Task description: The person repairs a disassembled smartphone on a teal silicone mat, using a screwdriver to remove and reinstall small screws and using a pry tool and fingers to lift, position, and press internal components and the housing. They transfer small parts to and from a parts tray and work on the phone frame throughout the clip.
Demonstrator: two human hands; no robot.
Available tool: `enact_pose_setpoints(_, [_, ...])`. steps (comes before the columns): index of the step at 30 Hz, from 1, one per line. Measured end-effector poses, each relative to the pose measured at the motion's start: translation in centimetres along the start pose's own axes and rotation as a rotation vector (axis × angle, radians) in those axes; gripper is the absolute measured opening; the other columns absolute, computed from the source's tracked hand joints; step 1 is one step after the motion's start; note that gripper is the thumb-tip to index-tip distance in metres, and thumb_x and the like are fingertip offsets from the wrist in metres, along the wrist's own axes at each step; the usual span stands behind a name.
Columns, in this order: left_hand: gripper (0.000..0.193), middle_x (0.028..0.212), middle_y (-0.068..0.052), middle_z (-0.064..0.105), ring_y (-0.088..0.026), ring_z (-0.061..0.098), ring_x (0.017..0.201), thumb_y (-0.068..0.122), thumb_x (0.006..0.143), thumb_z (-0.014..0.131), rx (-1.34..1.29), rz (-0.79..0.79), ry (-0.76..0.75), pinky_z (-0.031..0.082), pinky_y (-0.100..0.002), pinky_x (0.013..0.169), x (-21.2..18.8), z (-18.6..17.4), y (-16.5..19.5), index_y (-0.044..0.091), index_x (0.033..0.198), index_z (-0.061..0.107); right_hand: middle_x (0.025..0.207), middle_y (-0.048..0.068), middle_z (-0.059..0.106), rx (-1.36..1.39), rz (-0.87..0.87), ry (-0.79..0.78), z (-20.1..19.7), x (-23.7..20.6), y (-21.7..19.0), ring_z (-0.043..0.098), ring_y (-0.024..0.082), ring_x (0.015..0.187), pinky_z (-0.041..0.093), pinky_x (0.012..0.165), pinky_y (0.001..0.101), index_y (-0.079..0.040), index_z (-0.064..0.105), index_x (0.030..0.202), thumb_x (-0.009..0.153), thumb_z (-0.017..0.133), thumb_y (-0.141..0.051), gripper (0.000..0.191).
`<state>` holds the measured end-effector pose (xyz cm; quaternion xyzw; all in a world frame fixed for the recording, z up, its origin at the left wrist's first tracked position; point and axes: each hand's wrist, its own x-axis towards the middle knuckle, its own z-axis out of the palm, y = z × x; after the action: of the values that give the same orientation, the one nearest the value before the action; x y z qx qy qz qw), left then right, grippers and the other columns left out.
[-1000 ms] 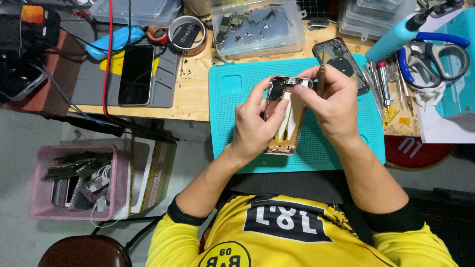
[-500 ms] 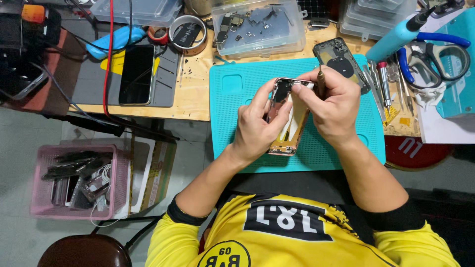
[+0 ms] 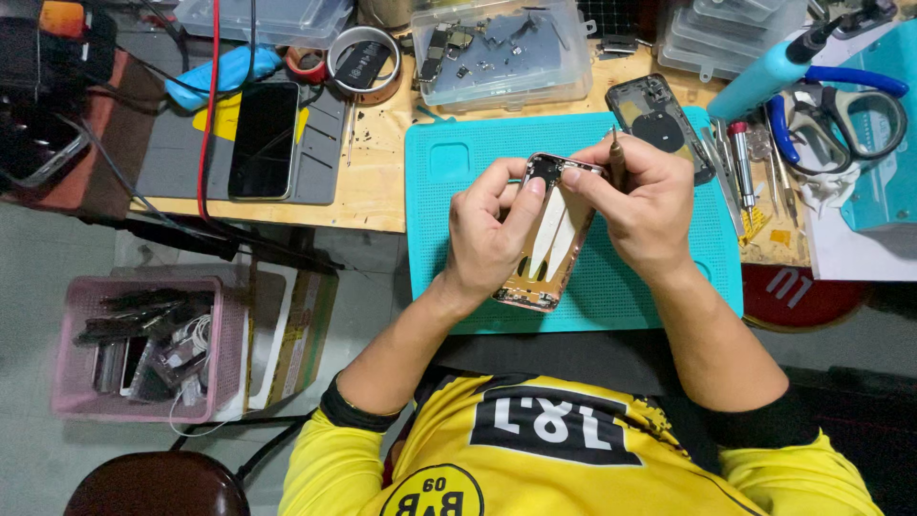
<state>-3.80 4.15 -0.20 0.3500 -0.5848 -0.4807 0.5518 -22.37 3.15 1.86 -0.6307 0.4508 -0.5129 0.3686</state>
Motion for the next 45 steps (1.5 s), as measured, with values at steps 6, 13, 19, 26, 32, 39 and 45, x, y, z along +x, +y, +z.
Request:
enact_pose_setpoints(6, [0.015, 0.078, -0.003, 0.075, 0.0, 0.06, 0.073, 0.012, 0.105, 0.062, 0.024, -0.021, 0.051, 0.05, -0.023, 0.061, 0.6, 0.0, -0.2, -0.001, 0.099, 0.065, 0.084, -0.002, 0.064, -0.005, 0.023, -0.015, 0.1, -0.1, 0.3, 0.053, 0.002, 0.075, 0.041, 0.065, 0.0202, 0.004, 0.072, 0.097, 0.094, 0.08, -0.002, 0.01])
enact_pose_setpoints(13, [0.018, 0.071, -0.001, 0.072, 0.002, 0.055, 0.069, 0.012, 0.104, 0.063, 0.024, -0.064, 0.059, 0.046, -0.023, 0.057, 0.6, -0.2, -0.6, 0.0, 0.091, 0.064, 0.085, -0.003, 0.061, 0.008, 0.009, -0.024, 0.3, -0.4, 0.2, 0.049, 0.003, 0.073, 0.035, 0.063, 0.0209, 0.004, 0.072, 0.098, 0.093, 0.08, -0.001, 0.01])
enact_pose_setpoints(19, [0.02, 0.067, -0.001, 0.071, 0.002, 0.054, 0.066, 0.014, 0.103, 0.064, 0.116, -0.067, 0.061, 0.045, -0.023, 0.054, 0.5, -0.3, -0.6, 0.0, 0.089, 0.065, 0.083, -0.002, 0.057, -0.07, -0.048, -0.042, 0.0, -0.6, 0.1, 0.044, 0.003, 0.071, 0.031, 0.061, 0.0218, 0.006, 0.073, 0.099, 0.092, 0.08, -0.001, 0.012])
enact_pose_setpoints(26, [0.027, 0.102, -0.007, 0.075, -0.007, 0.071, 0.088, 0.008, 0.106, 0.057, -0.356, -0.195, -0.194, 0.059, -0.025, 0.077, 0.2, -1.1, -0.4, -0.001, 0.132, 0.057, 0.089, -0.001, 0.065, 0.075, 0.014, 0.045, -0.2, -0.3, 0.8, 0.056, 0.004, 0.079, 0.043, 0.071, 0.0207, 0.005, 0.07, 0.099, 0.096, 0.078, -0.001, 0.01])
enact_pose_setpoints(32, [0.038, 0.106, -0.009, 0.075, -0.009, 0.071, 0.091, 0.001, 0.104, 0.058, -0.257, -0.19, -0.193, 0.059, -0.025, 0.079, 0.2, -1.4, -0.4, -0.003, 0.141, 0.054, 0.091, 0.0, 0.066, 0.09, 0.058, -0.024, -0.9, 0.0, 0.8, 0.058, 0.004, 0.08, 0.046, 0.072, 0.0204, 0.004, 0.069, 0.105, 0.097, 0.076, -0.002, 0.012])
enact_pose_setpoints(39, [0.035, 0.104, -0.009, 0.078, -0.007, 0.07, 0.091, 0.003, 0.104, 0.059, -0.187, -0.197, -0.217, 0.059, -0.024, 0.078, 0.4, -1.5, -0.1, -0.004, 0.138, 0.056, 0.08, -0.002, 0.067, 0.067, 0.174, -0.046, -0.9, 0.9, 0.8, 0.056, 0.003, 0.069, 0.043, 0.062, 0.0203, 0.003, 0.072, 0.098, 0.1, 0.072, -0.008, 0.011])
enact_pose_setpoints(45, [0.033, 0.097, -0.009, 0.078, -0.006, 0.069, 0.085, 0.006, 0.104, 0.059, -0.154, -0.221, -0.214, 0.057, -0.023, 0.073, 0.5, -1.8, 0.0, -0.005, 0.135, 0.058, 0.079, -0.002, 0.067, 0.138, 0.274, -0.063, -1.0, 1.1, 0.7, 0.056, 0.003, 0.069, 0.044, 0.061, 0.0209, 0.001, 0.072, 0.094, 0.102, 0.07, -0.014, 0.017])
